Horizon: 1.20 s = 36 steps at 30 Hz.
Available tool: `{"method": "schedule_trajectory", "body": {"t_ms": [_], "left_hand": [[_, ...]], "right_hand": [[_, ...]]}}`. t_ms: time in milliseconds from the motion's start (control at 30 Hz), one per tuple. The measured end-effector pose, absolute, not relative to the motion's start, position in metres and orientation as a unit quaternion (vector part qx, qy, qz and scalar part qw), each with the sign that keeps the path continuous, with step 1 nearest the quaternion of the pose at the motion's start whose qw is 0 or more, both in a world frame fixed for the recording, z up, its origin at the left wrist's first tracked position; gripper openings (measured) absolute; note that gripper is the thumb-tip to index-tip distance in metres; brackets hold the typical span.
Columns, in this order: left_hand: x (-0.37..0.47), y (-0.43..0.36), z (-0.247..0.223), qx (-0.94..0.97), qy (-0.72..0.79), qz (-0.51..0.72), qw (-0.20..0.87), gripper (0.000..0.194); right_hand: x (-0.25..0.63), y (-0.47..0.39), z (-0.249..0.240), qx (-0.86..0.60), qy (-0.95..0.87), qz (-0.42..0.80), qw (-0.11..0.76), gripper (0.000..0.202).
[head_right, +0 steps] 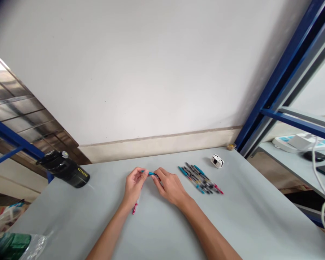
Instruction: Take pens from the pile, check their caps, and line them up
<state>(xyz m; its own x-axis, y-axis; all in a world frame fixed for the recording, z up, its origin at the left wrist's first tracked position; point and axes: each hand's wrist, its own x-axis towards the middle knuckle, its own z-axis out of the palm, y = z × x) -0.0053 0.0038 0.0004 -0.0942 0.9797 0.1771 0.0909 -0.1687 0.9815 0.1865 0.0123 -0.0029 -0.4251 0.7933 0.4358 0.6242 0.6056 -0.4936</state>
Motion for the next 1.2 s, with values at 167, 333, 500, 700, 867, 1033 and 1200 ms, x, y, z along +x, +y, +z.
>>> {"method": "schedule_trajectory", "body": {"t_ms": [167, 333, 500, 700, 867, 1033, 1200], "left_hand": [[-0.0036, 0.004, 0.0011, 0.533, 0.507, 0.546, 0.402, 0.047], [-0.0046, 0.0021, 0.0044, 0.548, 0.488, 0.546, 0.404, 0.037], [-0.0068, 0.0009, 0.0077, 0.58, 0.47, 0.526, 0.407, 0.029], [-0.0065, 0.0039, 0.0006, 0.555, 0.482, 0.539, 0.411, 0.029], [-0.0042, 0.0019, 0.0013, 0.542, 0.474, 0.55, 0.424, 0.035], [-0.0032, 0.0007, 0.0052, 0.531, 0.494, 0.557, 0.405, 0.04], [-0.008, 0.0041, 0.0056, 0.485, 0.509, 0.579, 0.413, 0.044]], "right_hand": [[0.186, 0.0113, -0.0018, -0.414, -0.843, 0.12, 0.321, 0.031], [0.1872, 0.0123, -0.0013, -0.413, -0.839, 0.125, 0.331, 0.033], [0.1887, 0.0135, -0.0021, -0.42, -0.831, 0.136, 0.339, 0.032], [0.1885, 0.0129, -0.0032, -0.419, -0.838, 0.123, 0.328, 0.03], [0.187, 0.0126, -0.0038, -0.412, -0.847, 0.109, 0.318, 0.029], [0.1872, 0.0142, -0.0061, -0.41, -0.85, 0.078, 0.322, 0.033], [0.1896, 0.0166, -0.0062, -0.403, -0.853, 0.048, 0.327, 0.035]]}}
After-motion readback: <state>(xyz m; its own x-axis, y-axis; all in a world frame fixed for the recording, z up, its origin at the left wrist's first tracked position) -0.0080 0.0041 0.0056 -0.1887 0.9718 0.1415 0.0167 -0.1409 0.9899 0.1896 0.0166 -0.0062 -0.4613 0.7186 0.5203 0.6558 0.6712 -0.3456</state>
